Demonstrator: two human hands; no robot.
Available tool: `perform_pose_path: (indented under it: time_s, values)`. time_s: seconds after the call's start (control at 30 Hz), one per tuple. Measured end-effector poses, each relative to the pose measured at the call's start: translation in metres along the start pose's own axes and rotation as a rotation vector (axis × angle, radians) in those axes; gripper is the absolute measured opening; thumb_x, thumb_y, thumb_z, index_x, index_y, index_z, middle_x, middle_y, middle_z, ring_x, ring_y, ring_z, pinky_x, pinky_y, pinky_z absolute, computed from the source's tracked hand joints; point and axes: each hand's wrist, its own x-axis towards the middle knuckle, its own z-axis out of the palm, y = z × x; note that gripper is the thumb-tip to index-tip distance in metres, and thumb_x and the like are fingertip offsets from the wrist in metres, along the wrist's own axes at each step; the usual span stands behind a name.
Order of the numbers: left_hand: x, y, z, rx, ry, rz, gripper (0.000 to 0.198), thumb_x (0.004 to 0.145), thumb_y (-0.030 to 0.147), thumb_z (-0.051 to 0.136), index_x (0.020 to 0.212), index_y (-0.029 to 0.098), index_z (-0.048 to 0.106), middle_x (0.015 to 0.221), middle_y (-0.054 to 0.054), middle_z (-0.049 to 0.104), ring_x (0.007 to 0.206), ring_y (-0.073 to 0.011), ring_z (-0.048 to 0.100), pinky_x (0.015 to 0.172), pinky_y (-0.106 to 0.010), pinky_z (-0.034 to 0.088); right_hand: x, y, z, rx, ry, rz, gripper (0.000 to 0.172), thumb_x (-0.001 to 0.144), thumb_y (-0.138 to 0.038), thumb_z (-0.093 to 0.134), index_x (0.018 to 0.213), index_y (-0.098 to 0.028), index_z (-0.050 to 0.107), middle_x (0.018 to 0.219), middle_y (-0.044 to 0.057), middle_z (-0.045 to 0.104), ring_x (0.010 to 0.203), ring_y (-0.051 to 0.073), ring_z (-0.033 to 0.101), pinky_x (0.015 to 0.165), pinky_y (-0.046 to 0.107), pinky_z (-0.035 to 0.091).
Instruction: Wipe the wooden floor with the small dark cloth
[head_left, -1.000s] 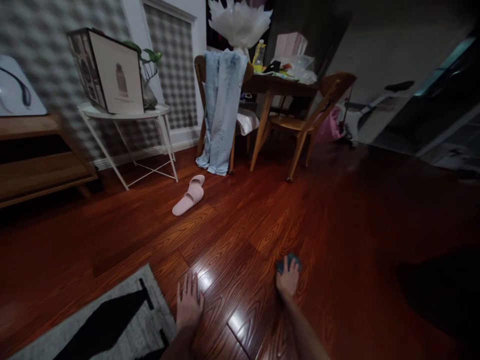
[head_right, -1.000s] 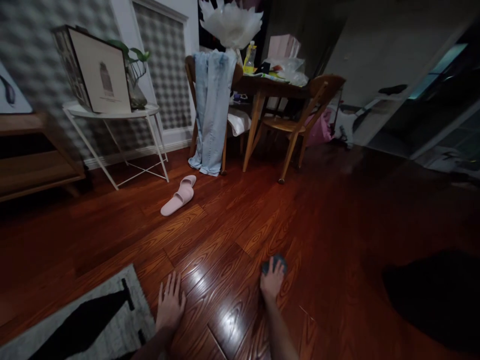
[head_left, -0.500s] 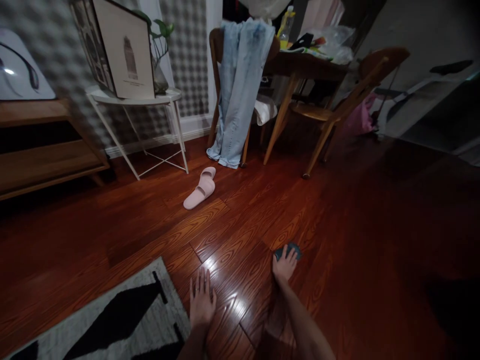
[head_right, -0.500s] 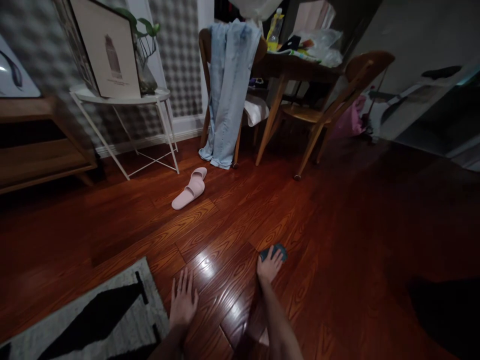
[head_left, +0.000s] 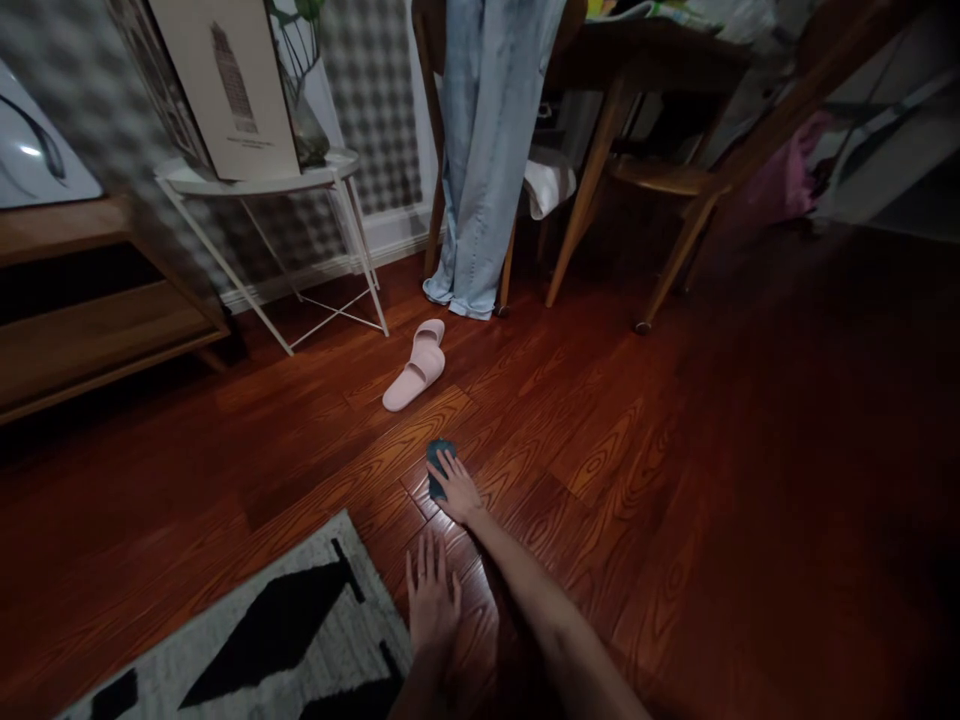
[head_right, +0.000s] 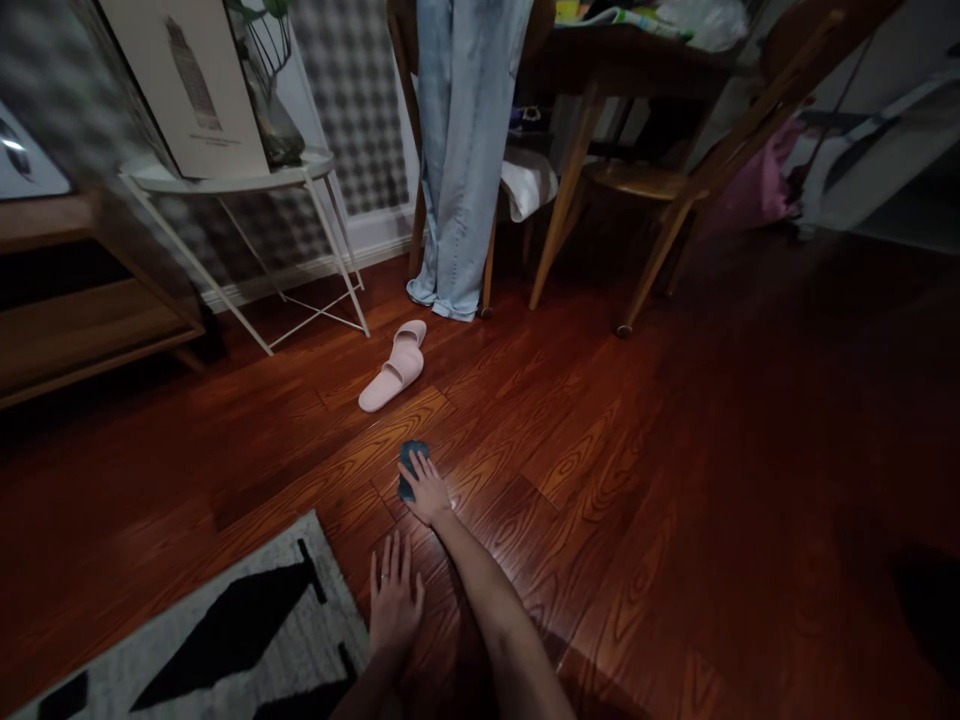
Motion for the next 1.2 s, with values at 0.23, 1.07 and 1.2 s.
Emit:
perform_pose_path:
  time_s: [0.23, 1.07, 1.2]
  values:
    - [0.002, 0.000, -0.005, 0.017, -0.028, -0.008, 0.076, 0.094, 0.022, 0.042, 0.164, 0.018, 0.013, 0.170, -0.014, 0.033, 0.160, -0.0267, 0.025, 0.133, -0.058, 0.018, 0.014, 0.056, -0.034, -0.013, 0.058, 0.184, 0.075, 0.092, -0.020, 0.062, 0.162, -0.021, 0.034, 0.174, 0.011, 0.022, 0.161, 0.024, 0.015, 0.129, 0.042, 0.016]
    - [0.011, -0.005, -0.001, -0.001, -0.035, -0.015, 0.065, 0.094, 0.031, 0.036, 0.157, 0.012, 0.036, 0.165, -0.016, 0.043, 0.156, -0.0275, 0.033, 0.131, -0.055, 0.019, -0.184, 0.049, -0.006, -0.027, 0.196, 0.584, 0.086, 0.084, -0.023, 0.061, 0.164, -0.024, 0.031, 0.176, 0.005, 0.014, 0.162, 0.024, 0.005, 0.131, 0.042, 0.007]
    - [0.014, -0.008, 0.001, 0.006, -0.041, -0.031, 0.063, 0.094, 0.031, 0.035, 0.153, 0.012, 0.043, 0.163, -0.016, 0.046, 0.154, -0.0278, 0.037, 0.130, -0.055, 0.020, -0.204, 0.018, 0.020, 0.064, 0.021, 0.301, 0.094, 0.082, -0.031, 0.064, 0.166, -0.026, 0.022, 0.176, 0.008, 0.006, 0.162, 0.029, 0.002, 0.131, 0.055, 0.008]
